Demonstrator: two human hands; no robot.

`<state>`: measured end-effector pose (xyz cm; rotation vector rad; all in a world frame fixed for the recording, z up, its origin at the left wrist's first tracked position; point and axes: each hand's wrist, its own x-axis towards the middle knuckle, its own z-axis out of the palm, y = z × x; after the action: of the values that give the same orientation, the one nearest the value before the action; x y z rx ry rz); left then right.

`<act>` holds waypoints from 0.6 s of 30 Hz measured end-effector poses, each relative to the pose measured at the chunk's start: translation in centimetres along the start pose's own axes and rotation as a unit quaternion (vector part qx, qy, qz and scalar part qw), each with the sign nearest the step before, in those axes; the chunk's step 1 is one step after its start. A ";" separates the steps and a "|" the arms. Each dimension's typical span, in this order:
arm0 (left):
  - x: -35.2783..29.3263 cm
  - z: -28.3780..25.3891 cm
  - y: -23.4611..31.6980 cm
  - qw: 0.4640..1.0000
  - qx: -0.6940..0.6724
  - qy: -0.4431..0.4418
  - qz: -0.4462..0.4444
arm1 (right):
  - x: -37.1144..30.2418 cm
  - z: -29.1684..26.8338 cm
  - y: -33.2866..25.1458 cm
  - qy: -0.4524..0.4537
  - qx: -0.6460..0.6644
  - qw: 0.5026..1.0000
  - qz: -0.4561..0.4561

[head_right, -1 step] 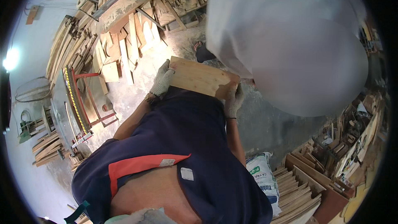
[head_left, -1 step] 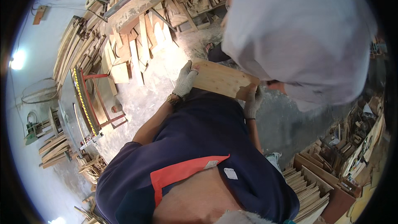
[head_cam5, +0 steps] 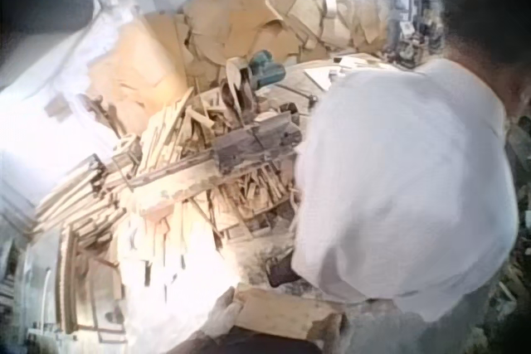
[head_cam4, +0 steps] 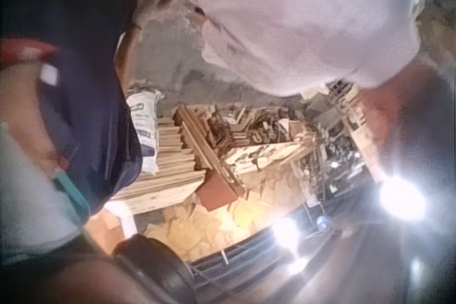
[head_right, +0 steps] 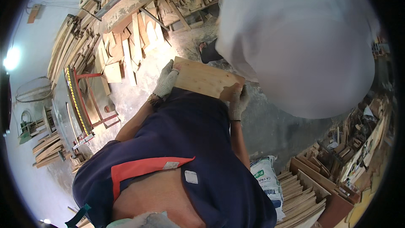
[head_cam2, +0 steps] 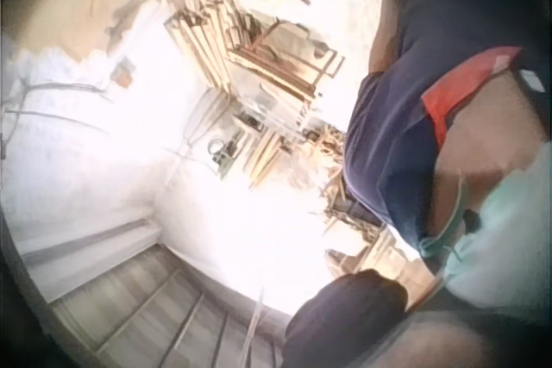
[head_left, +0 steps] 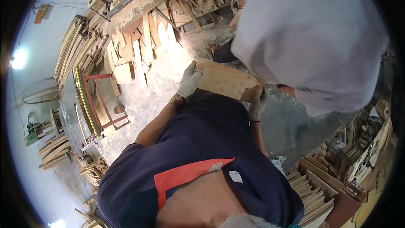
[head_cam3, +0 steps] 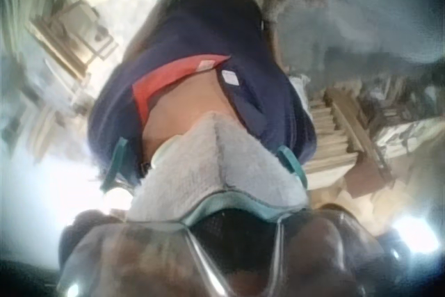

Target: The person cuts wood pieces on a table saw, then uses a nail gun to assemble them into small wooden boxes. The person handles multiple wood pieces and aligns them before nailing.

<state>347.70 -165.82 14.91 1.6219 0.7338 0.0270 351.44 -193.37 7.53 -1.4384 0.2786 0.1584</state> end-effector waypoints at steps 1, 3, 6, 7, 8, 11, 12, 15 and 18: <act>0.5 -0.1 0.8 1.000 0.022 0.005 0.020 | 0.3 0.2 -0.2 0.000 0.002 1.000 0.005; 1.6 -0.4 2.5 0.998 0.057 -0.014 0.022 | 1.9 1.0 -0.2 -0.004 0.003 1.000 0.004; 4.6 -1.4 5.2 0.995 0.079 -0.060 -0.020 | 6.0 3.1 1.1 0.010 -0.010 1.000 -0.001; 6.0 -1.5 5.8 0.993 0.077 -0.081 -0.035 | 8.0 3.7 1.7 0.031 -0.028 0.999 0.007; 7.5 -1.4 6.2 0.996 0.036 -0.078 -0.024 | 10.3 4.3 2.2 0.015 -0.009 1.000 0.010; 13.5 -1.8 7.0 0.996 -0.044 -0.070 0.018 | 17.1 6.9 3.1 -0.008 0.010 0.999 0.042; 16.0 -2.5 7.3 0.996 -0.042 -0.073 0.021 | 19.2 8.0 2.9 -0.022 0.008 0.999 0.048; 24.6 -4.3 8.8 0.999 0.002 -0.045 0.023 | 26.5 13.2 0.9 -0.026 -0.057 0.994 0.088; 33.5 -5.1 11.6 0.999 -0.011 0.022 0.043 | 34.2 20.9 -2.6 0.030 -0.134 0.990 0.015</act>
<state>377.29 -145.66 13.46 1.6349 0.6942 0.1325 386.87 -175.06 2.52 -1.7080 0.3380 0.1813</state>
